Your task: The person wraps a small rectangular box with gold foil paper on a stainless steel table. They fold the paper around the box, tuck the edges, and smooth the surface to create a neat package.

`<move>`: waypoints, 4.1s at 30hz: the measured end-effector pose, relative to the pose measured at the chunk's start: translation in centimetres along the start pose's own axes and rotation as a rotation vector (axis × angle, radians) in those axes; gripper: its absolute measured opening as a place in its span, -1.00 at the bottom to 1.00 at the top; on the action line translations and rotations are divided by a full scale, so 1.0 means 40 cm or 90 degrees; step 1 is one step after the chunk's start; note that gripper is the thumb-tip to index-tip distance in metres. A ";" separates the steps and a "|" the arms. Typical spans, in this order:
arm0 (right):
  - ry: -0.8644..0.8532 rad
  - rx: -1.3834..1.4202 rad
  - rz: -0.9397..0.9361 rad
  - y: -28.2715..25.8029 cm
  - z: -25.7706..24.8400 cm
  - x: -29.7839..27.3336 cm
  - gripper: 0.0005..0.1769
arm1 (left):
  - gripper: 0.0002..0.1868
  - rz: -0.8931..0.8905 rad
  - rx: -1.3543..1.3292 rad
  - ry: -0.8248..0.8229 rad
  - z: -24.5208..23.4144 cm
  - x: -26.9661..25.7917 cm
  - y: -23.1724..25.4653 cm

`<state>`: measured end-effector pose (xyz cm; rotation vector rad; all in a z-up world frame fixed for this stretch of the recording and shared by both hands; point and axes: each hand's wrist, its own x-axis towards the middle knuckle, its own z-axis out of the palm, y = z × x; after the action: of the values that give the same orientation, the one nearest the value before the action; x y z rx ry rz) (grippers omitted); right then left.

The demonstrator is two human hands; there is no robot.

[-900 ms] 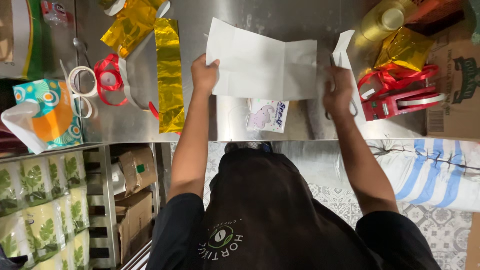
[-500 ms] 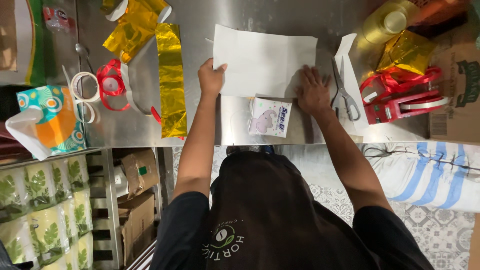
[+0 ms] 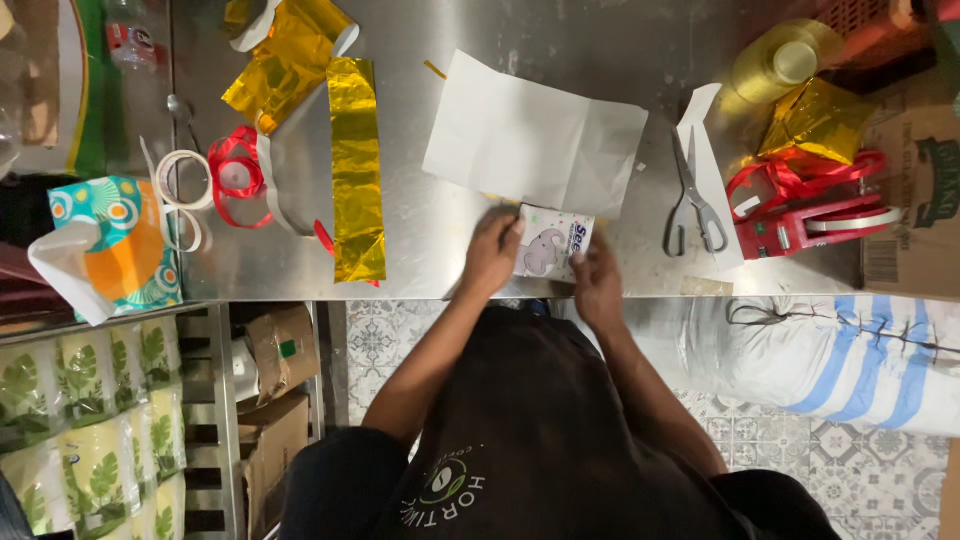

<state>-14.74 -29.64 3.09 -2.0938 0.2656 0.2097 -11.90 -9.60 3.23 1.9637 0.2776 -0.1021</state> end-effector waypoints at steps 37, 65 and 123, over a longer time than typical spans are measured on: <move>0.051 -0.405 -0.361 -0.195 0.196 0.320 -0.17 | -0.52 -0.086 0.098 0.245 -0.150 0.354 -0.138; -0.078 -0.381 -0.440 -0.174 0.094 0.155 -0.27 | -0.89 -0.028 0.013 0.282 -0.203 0.003 -0.017; -0.009 -0.018 -0.272 -0.036 0.165 0.190 -0.28 | -0.23 0.186 0.393 -0.089 -0.056 0.087 0.032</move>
<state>-7.32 -24.05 -1.03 -2.1210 -0.1965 -0.0281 -8.36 -7.51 4.58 2.5706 -0.1589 -0.1467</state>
